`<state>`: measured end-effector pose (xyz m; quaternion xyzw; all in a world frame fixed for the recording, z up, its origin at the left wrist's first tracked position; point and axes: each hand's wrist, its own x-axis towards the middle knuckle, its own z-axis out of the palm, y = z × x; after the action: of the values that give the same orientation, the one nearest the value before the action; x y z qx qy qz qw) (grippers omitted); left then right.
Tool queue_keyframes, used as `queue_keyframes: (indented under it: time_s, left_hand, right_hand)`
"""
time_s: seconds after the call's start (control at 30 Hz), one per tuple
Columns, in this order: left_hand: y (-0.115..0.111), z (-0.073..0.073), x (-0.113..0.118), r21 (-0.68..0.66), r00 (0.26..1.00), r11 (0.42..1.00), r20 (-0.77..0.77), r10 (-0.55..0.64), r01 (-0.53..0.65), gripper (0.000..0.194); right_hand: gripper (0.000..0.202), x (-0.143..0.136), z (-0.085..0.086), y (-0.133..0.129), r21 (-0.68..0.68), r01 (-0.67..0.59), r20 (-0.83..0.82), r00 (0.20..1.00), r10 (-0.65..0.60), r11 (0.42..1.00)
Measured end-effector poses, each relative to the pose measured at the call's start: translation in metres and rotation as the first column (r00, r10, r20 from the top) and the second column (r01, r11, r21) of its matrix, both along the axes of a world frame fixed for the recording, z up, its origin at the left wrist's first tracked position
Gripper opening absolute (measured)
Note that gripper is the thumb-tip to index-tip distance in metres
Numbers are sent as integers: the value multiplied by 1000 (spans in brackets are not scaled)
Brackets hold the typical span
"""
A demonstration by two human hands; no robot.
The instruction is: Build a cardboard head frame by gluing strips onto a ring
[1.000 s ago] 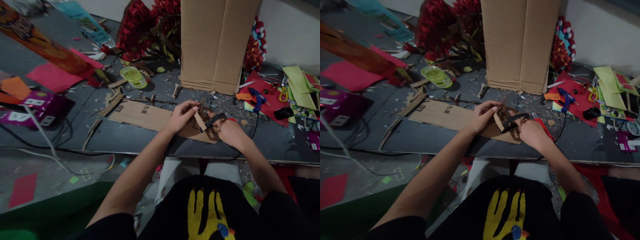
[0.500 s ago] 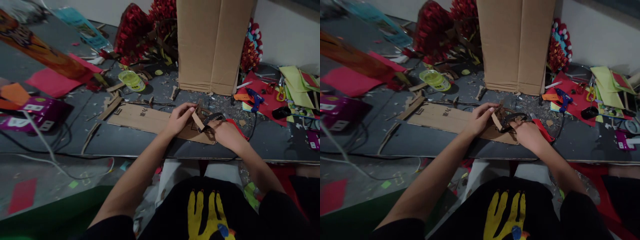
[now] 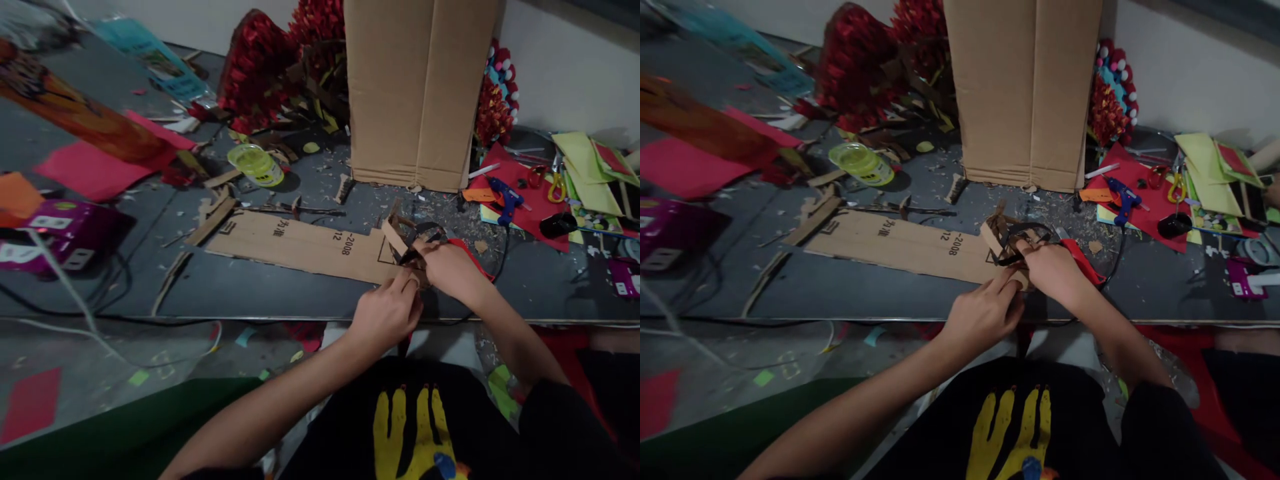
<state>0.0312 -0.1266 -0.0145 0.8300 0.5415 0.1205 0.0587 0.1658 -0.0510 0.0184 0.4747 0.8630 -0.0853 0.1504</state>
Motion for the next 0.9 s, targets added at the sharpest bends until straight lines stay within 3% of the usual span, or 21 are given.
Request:
queue_keyframes:
  time_s: [0.1, 0.3, 0.53, 0.9]
  left_hand:
    - [3, 0, 7, -227, 992, 972, -123, 42, -69, 25]
    - [7, 4, 9, -339, 984, 931, -157, 89, -138, 30]
    - [6, -4, 11, -345, 978, 925, -185, 97, -158, 29]
    - [9, -15, 6, -250, 984, 965, -177, 34, -78, 28]
  right_hand:
    - [41, 3, 0, 1, -36, 16, -24, 1000, -17, 999]
    - [44, 8, -5, 0, -67, 47, -62, 997, -51, 997]
    - [44, 15, -14, 0, -91, 91, -137, 985, -103, 992]
    - [44, 20, -36, 0, -104, 181, -324, 924, -205, 978]
